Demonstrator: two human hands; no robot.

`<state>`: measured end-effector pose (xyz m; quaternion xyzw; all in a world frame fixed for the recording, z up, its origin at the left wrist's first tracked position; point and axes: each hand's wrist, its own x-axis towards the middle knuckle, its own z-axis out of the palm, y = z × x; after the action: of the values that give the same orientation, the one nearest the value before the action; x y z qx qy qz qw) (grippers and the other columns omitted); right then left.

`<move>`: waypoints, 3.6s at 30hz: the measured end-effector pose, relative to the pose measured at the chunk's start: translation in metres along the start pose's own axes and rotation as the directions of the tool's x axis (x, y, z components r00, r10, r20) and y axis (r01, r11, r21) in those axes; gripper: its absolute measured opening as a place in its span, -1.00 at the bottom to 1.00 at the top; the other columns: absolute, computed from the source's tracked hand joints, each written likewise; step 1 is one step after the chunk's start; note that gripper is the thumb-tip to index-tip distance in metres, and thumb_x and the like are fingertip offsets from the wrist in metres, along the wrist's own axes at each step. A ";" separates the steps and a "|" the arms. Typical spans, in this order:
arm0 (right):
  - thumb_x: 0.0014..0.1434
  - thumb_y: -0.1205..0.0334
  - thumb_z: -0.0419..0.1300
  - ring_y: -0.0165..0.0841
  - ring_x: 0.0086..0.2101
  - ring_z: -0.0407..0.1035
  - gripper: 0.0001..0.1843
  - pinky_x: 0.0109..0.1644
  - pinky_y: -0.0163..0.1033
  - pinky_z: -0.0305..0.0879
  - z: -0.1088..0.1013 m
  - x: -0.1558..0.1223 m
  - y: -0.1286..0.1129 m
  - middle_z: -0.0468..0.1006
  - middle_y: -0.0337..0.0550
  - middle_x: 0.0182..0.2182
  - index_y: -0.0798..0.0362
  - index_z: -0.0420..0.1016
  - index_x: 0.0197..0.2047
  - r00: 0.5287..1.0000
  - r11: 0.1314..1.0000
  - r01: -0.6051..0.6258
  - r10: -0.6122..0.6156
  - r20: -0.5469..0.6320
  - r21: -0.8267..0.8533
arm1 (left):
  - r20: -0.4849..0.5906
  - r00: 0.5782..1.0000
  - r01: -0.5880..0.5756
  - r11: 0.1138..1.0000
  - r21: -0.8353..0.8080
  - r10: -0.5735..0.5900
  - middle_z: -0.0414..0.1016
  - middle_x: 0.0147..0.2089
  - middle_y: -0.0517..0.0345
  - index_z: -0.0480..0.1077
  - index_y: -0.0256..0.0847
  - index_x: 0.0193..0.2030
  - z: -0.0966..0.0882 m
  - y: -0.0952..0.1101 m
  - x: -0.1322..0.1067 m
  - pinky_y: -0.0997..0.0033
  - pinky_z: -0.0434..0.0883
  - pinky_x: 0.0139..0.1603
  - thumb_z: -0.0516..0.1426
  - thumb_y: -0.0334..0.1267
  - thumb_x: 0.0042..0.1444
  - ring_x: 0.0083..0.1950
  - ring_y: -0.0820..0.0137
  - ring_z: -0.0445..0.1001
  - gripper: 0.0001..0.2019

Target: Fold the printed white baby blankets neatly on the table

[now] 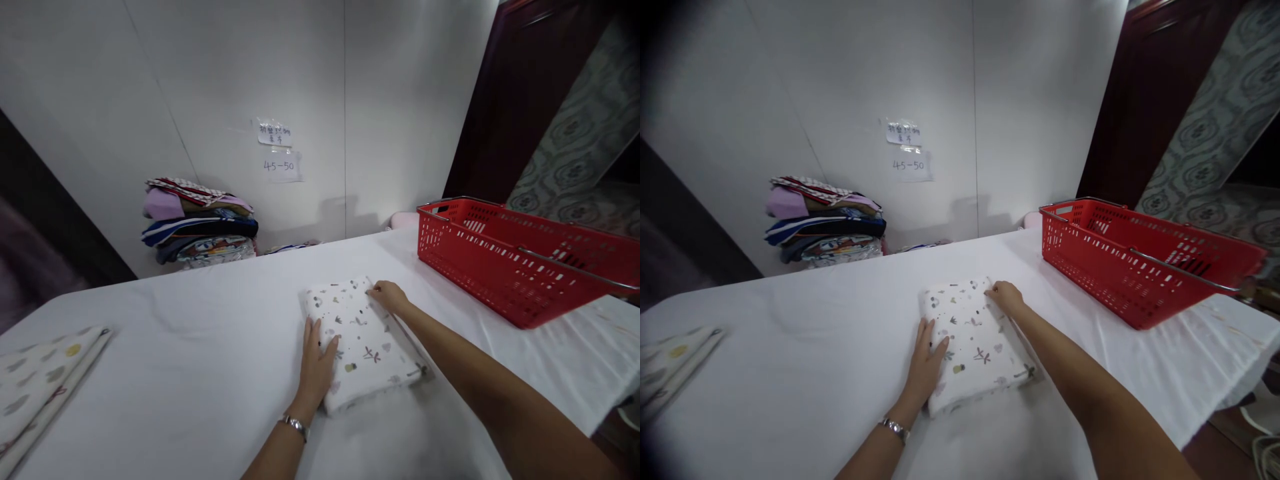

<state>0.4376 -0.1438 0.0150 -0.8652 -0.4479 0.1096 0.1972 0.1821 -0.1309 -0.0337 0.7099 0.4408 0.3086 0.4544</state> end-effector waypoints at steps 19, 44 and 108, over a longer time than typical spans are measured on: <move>0.14 0.14 0.07 -0.36 -0.35 0.33 -0.86 -0.41 -0.33 0.05 0.014 0.007 -0.013 0.49 -0.19 -0.35 0.01 0.33 -0.27 0.980 0.987 -0.133 0.144 -0.134 0.089 | 0.012 0.999 -0.048 0.998 -0.045 0.048 -0.25 0.42 0.18 0.13 -0.10 0.25 0.000 -0.006 0.001 0.24 -0.04 0.36 0.06 -0.06 0.13 0.41 0.28 -0.21 -0.46; 0.27 0.03 -0.09 -0.23 -0.14 0.38 -0.59 -0.14 -0.26 0.19 0.024 0.012 0.005 0.53 0.06 -0.19 0.12 0.47 -0.25 0.994 0.994 -0.105 0.105 -0.002 0.001 | -0.025 0.995 -0.098 0.987 0.124 0.101 -0.14 0.40 -0.04 0.19 -0.26 0.20 -0.016 0.015 0.088 0.21 -0.13 0.36 0.04 -0.08 0.13 0.40 0.25 -0.18 -0.48; 0.19 -0.16 0.01 -0.17 0.26 -0.10 -0.29 0.29 0.13 -0.28 0.022 -0.166 0.032 0.13 -0.06 0.25 -0.02 0.02 0.31 0.717 0.717 0.697 -0.697 0.006 -0.009 | 0.146 0.857 -0.488 0.684 0.542 0.495 0.23 0.22 0.01 0.20 -0.17 0.15 -0.031 0.008 -0.106 0.16 0.11 0.25 0.12 -0.06 0.06 0.27 0.23 0.12 -0.48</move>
<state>0.3575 -0.2912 -0.0163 -0.6341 -0.7412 0.0262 0.2188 0.1146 -0.2168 -0.0180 0.9011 0.3078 0.2795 0.1233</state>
